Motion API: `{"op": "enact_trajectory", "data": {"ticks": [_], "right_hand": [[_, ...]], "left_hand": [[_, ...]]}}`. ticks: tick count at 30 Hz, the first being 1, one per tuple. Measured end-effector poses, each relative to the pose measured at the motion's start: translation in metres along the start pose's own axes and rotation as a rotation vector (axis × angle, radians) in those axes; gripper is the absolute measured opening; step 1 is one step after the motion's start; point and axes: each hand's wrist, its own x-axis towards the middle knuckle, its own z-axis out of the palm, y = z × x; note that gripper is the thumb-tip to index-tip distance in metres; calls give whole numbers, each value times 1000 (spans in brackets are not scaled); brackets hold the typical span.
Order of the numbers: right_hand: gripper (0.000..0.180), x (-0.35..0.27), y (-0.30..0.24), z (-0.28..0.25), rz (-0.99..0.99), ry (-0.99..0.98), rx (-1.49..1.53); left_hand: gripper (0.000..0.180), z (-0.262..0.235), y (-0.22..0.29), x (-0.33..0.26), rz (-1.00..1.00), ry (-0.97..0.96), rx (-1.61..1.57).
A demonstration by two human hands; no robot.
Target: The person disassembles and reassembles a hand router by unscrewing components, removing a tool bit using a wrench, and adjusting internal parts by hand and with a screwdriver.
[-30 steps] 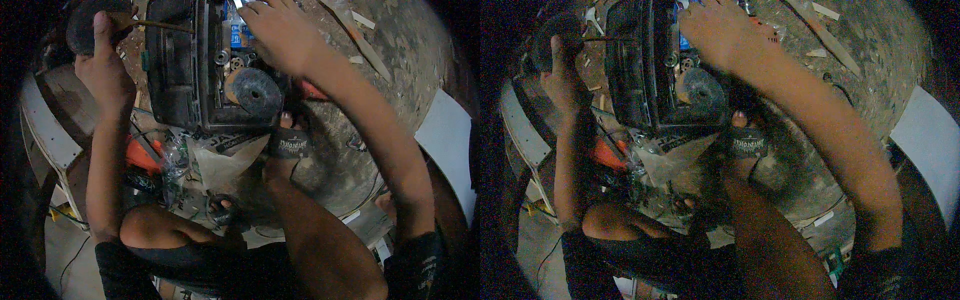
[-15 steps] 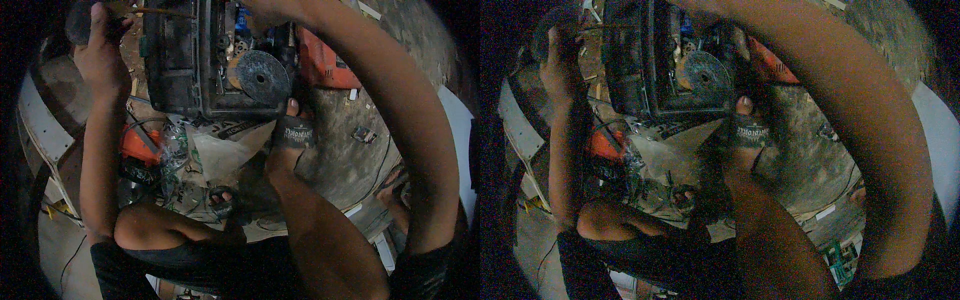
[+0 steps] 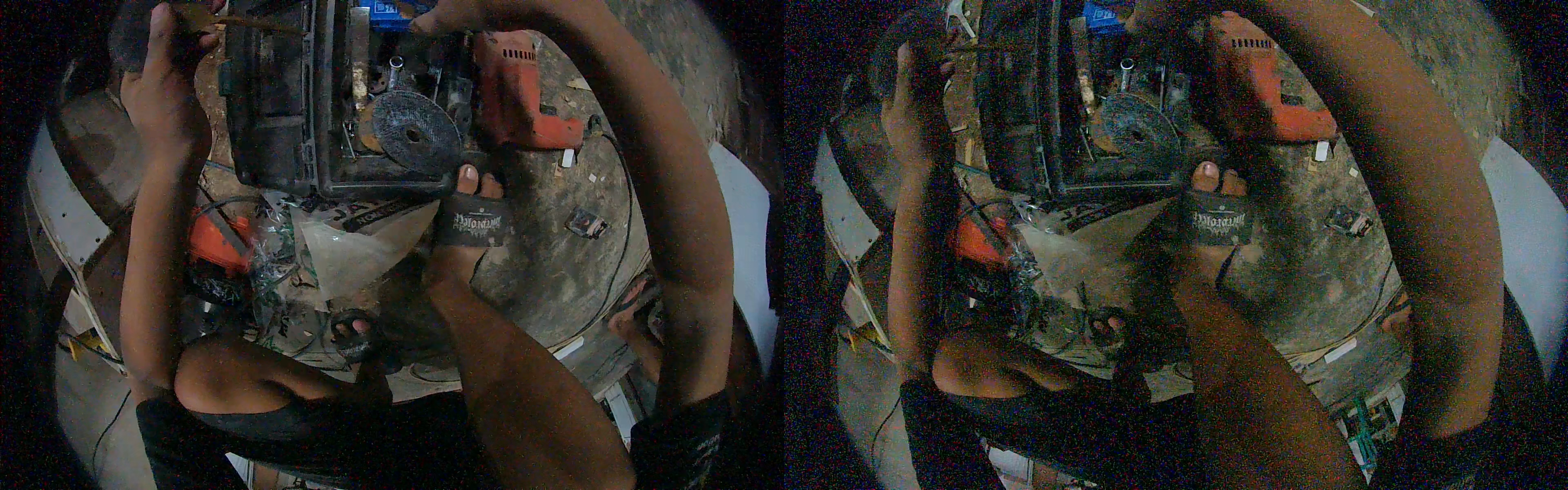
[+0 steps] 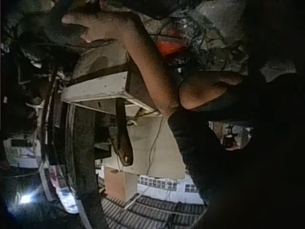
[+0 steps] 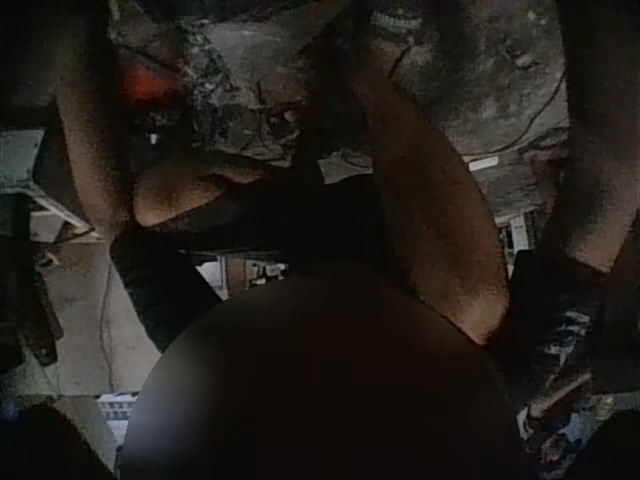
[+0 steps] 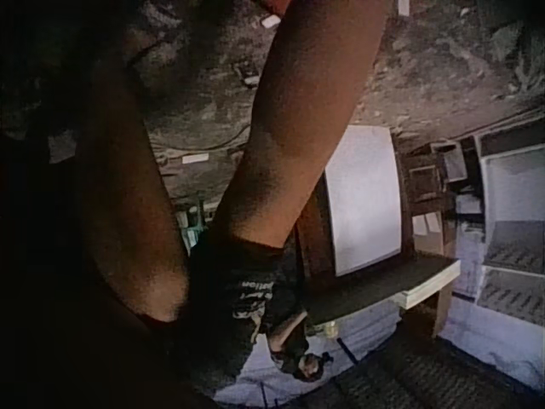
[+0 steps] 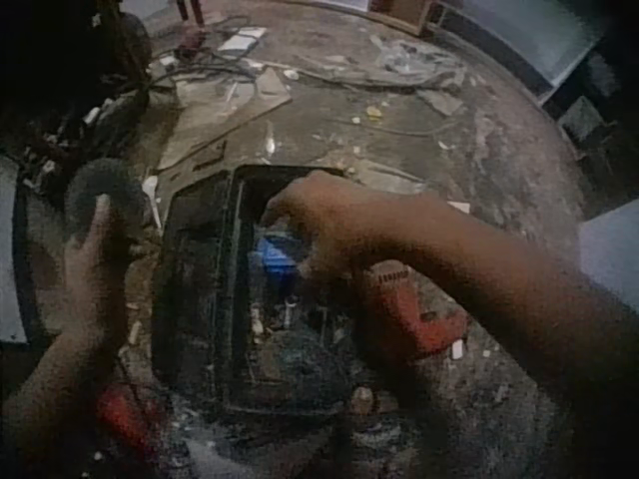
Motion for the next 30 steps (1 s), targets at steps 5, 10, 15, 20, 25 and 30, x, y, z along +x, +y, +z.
{"op": "enact_trajectory", "data": {"ticks": [5, 10, 15, 20, 25, 30], "right_hand": [[66, -1, 5, 1, -60, 119, 103], [58, 3, 8, 8, -145, 404, 56], [41, -4, 6, -27, -27, 543, 36], [27, 17, 41, -12, -68, 738, 179], [21, 24, 50, -23, 11, 722, 135], [18, -2, 27, -32, -171, 945, -25]], "left_hand": [[46, 3, -6, -4, -35, -8, -104], [47, -5, -5, -1, -166, 26, -134], [40, 6, 43, -11, 4, -9, -124], [32, 18, 82, -1, -429, 227, -666], [32, 15, 93, 4, -486, 161, -727], [33, 16, 90, 4, -491, 201, -692]]}}
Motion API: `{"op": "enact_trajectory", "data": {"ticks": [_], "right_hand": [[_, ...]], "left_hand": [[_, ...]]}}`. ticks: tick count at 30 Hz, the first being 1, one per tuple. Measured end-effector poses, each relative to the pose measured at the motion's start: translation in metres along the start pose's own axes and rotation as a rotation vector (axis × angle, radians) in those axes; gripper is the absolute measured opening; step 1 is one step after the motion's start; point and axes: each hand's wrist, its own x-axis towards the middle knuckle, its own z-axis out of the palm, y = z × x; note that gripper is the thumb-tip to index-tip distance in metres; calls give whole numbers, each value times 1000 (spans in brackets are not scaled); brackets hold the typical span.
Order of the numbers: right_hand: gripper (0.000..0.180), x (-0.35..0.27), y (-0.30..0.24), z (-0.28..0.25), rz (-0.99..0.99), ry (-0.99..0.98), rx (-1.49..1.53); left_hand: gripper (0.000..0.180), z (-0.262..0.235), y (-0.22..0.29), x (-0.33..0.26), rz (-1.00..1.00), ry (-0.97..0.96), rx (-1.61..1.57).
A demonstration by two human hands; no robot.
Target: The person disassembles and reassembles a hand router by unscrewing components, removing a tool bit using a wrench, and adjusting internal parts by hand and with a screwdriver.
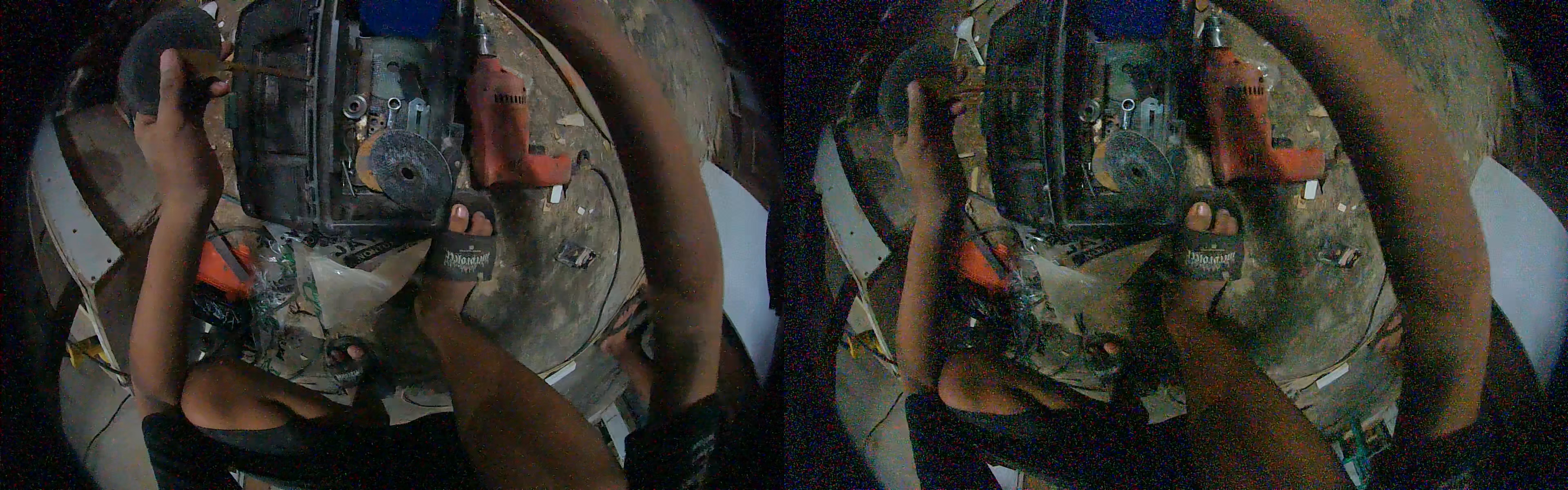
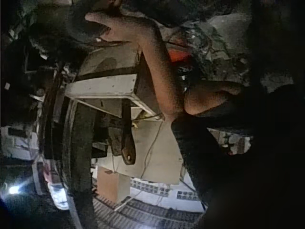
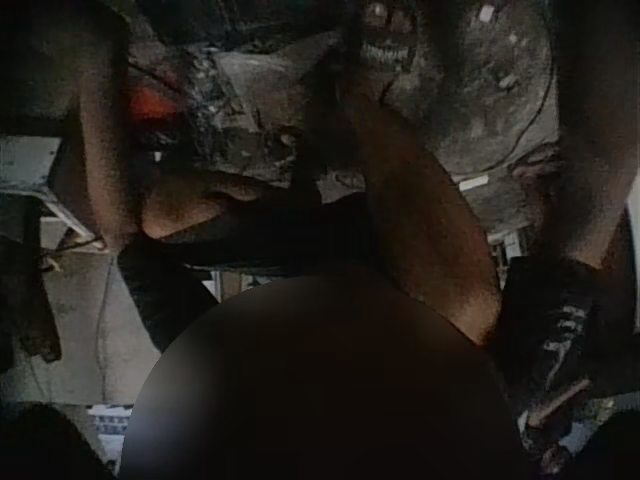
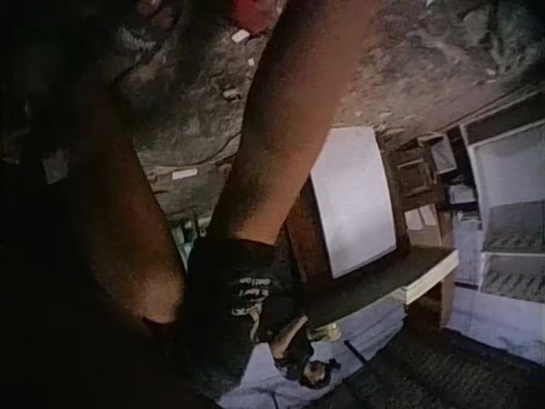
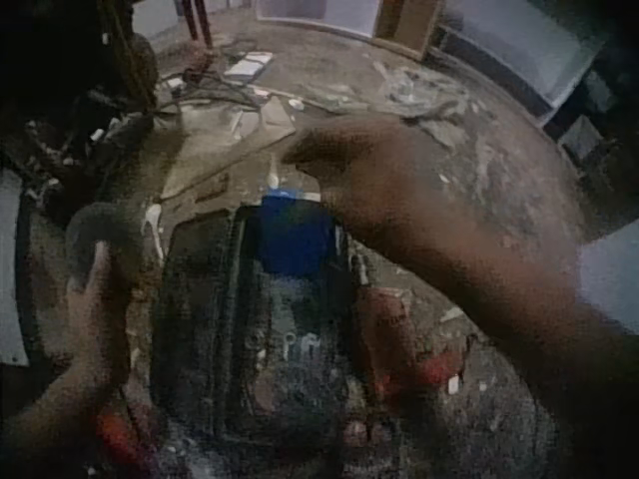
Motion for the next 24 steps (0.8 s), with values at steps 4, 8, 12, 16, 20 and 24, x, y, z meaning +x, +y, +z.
{"op": "enact_trajectory", "data": {"ticks": [4, 8, 12, 16, 20, 24], "right_hand": [[18, -17, -40, 32, 339, 87, 357], [26, -42, -31, 52, 469, -347, 80], [34, -65, -50, 65, 264, -751, -219], [61, -92, -27, 84, -293, -748, -252], [44, -78, -36, 82, -448, -716, -386], [21, -69, -33, 79, -601, -622, -498]], "left_hand": [[32, -5, 7, -12, 14, 44, 45], [31, 3, 10, -12, 86, -14, -16], [31, -13, 10, -19, 106, -20, 93], [35, -7, 12, -24, 37, 33, 142], [37, -3, 20, -34, 71, -5, 170], [36, -4, 22, -36, 136, -36, 208]]}}
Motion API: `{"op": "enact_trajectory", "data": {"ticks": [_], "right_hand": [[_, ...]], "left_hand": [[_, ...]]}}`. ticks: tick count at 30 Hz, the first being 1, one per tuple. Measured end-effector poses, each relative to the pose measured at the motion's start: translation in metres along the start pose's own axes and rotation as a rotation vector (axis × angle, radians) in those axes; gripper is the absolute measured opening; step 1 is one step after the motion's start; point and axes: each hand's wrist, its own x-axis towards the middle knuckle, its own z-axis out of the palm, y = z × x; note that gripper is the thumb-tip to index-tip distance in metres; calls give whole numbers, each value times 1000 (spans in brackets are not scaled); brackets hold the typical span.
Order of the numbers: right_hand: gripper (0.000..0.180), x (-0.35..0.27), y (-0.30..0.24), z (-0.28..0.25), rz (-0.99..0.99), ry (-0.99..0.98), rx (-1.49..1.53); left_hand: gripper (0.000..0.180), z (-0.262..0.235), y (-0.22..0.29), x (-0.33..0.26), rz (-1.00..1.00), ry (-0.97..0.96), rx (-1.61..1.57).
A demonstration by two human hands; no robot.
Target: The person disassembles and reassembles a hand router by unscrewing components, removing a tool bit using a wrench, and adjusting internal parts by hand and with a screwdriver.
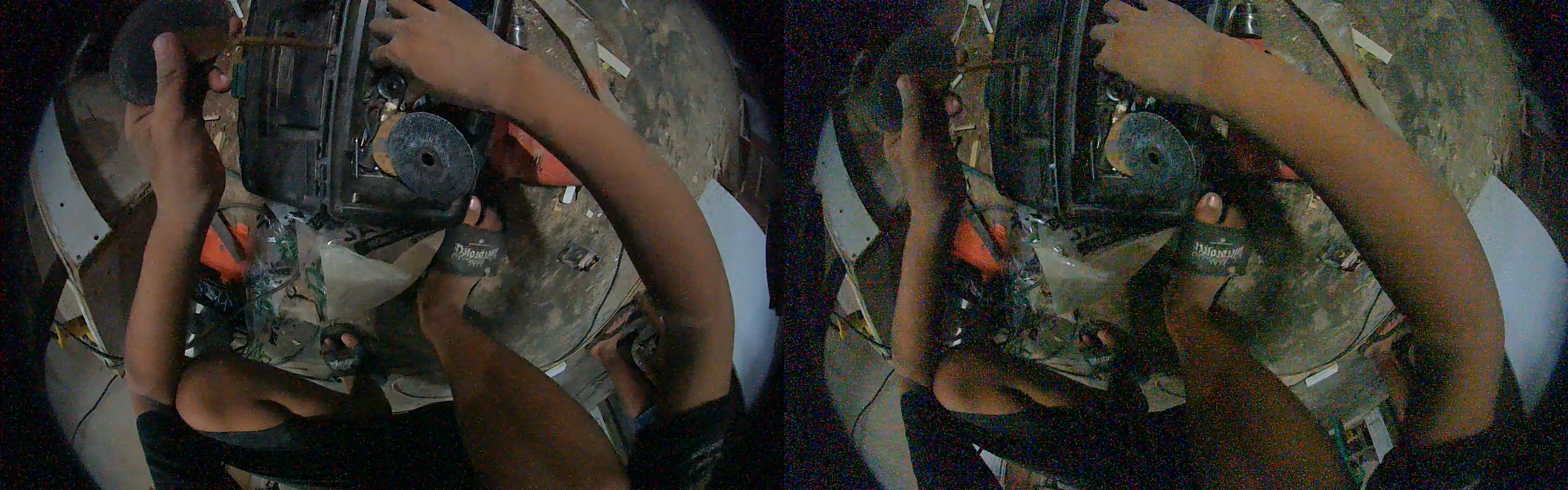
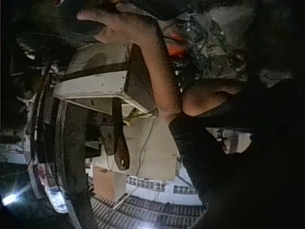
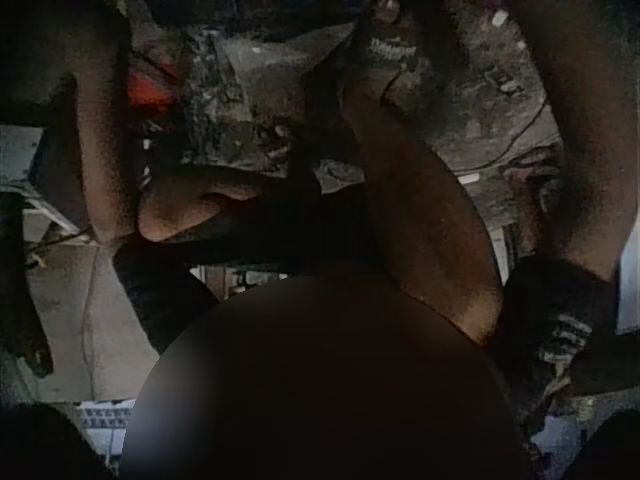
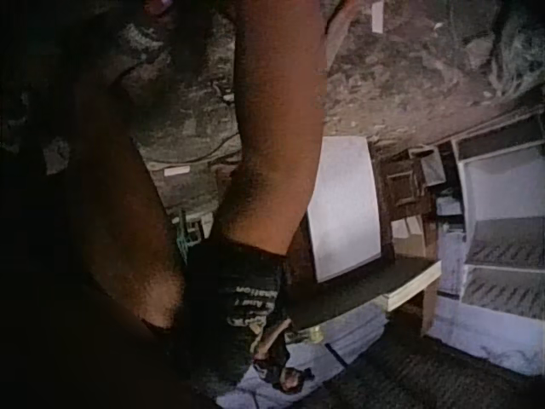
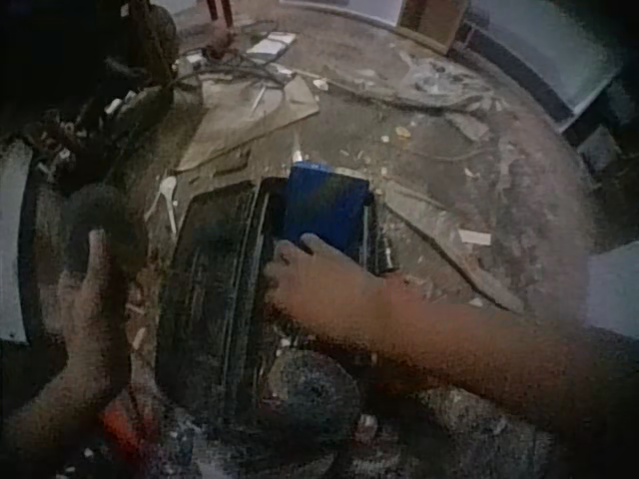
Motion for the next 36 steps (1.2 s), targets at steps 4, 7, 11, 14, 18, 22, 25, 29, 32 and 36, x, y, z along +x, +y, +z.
{"op": "enact_trajectory", "data": {"ticks": [4, 7, 11, 14, 18, 22, 25, 29, 32, 36], "right_hand": [[16, 14, 5, -22, 48, -606, 365], [14, 12, 9, -28, 117, -691, 318], [15, -23, 21, -31, 121, -220, 225], [16, -3, 23, -92, 413, -455, 369], [19, -32, 26, -137, 676, -684, 516], [39, -91, 9, -97, 265, -125, 367], [22, -84, -12, -127, 461, -504, 459], [12, -93, -37, -136, 575, -525, 558], [14, -107, -42, -130, 636, -394, 646], [14, -114, -43, -128, 670, -322, 725]], "left_hand": [[41, -10, -4, 1, -119, 26, 158], [49, -9, -10, 5, -99, 43, 203], [47, -8, -12, 8, -19, 26, 227], [46, -23, -12, 10, 32, 5, 372], [46, 2, -14, 19, 221, -141, 489], [45, -10, -10, 12, 346, -233, 815], [44, -6, -10, 12, 166, -242, 510], [43, -4, -15, 12, 35, -241, 266], [42, 1, -13, 9, -45, -211, 119], [46, -10, -25, 13, 24, -298, 148]]}}
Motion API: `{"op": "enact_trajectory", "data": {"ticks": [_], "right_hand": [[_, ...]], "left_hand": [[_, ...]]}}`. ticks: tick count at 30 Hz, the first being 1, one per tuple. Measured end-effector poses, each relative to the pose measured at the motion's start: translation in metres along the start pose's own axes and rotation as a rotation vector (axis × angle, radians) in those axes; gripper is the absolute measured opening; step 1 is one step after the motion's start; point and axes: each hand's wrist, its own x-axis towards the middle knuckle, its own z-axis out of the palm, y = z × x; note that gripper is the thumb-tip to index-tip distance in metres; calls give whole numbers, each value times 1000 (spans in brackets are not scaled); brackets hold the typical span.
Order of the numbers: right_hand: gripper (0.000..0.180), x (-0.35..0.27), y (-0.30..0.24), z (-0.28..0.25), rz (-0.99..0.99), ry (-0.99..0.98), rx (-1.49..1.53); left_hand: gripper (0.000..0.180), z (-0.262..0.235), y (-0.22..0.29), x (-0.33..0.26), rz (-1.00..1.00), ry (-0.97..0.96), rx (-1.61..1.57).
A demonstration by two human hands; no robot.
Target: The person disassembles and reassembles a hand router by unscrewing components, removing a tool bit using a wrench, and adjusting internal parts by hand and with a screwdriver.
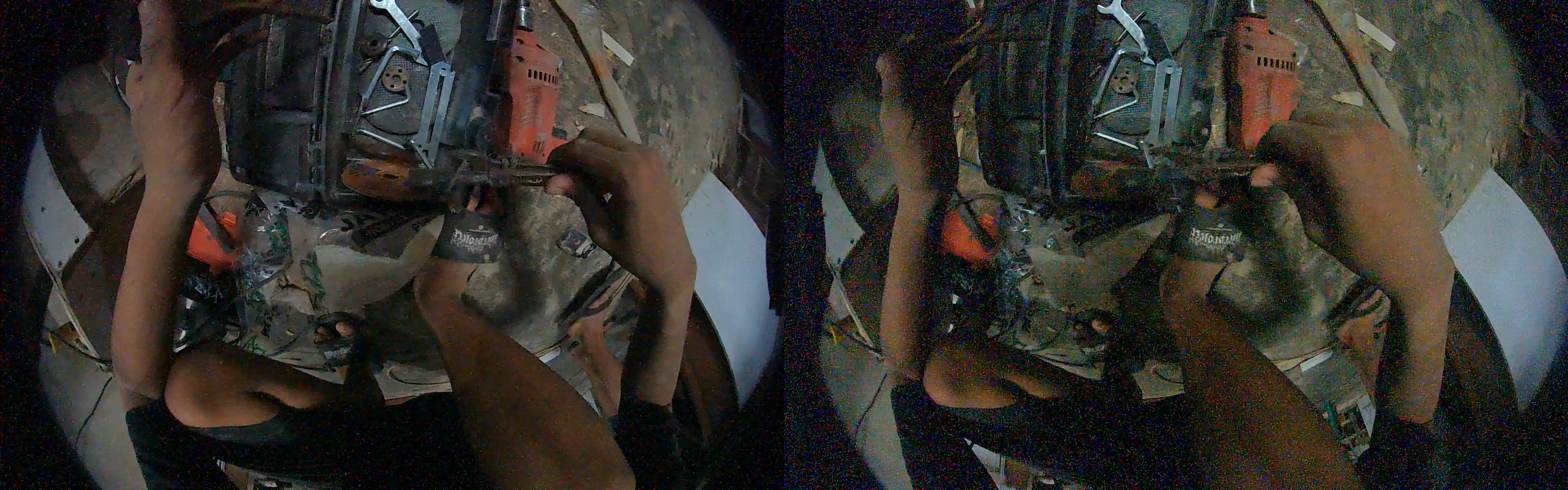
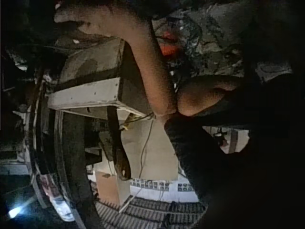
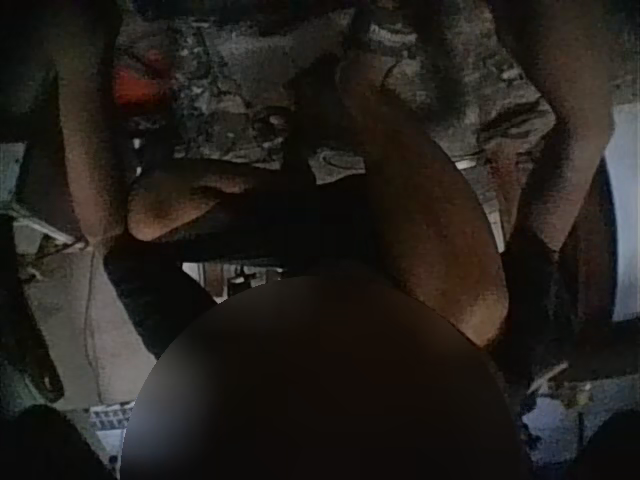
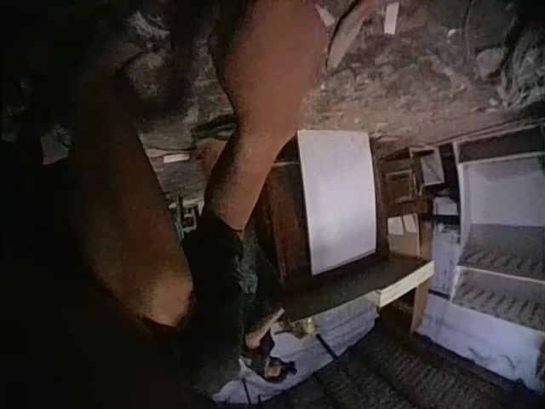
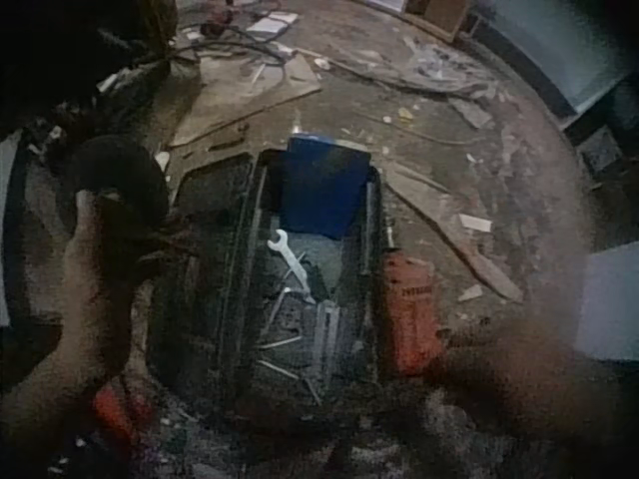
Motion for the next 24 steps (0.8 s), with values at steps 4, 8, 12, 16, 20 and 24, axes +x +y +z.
{"op": "enact_trajectory", "data": {"ticks": [4, 8, 12, 16, 20, 24], "right_hand": [[17, -3, 3, -1, -24, 42, 73], [20, -4, 5, -3, 32, 36, 163], [21, -5, 1, -6, 130, 65, 333], [21, 0, 5, -2, 199, 104, 396], [19, 3, 7, 3, 177, 175, 554], [19, 12, -3, -3, 187, 194, 672]], "left_hand": [[49, -1, -4, -3, -56, 63, 59], [49, -4, 3, -4, -68, 1, 163], [50, 8, 11, -9, 143, 70, 306], [58, 16, 20, -6, -186, 103, -331], [60, 13, 19, -6, -202, 102, -346], [60, 13, 23, -8, -181, 102, -285]]}}
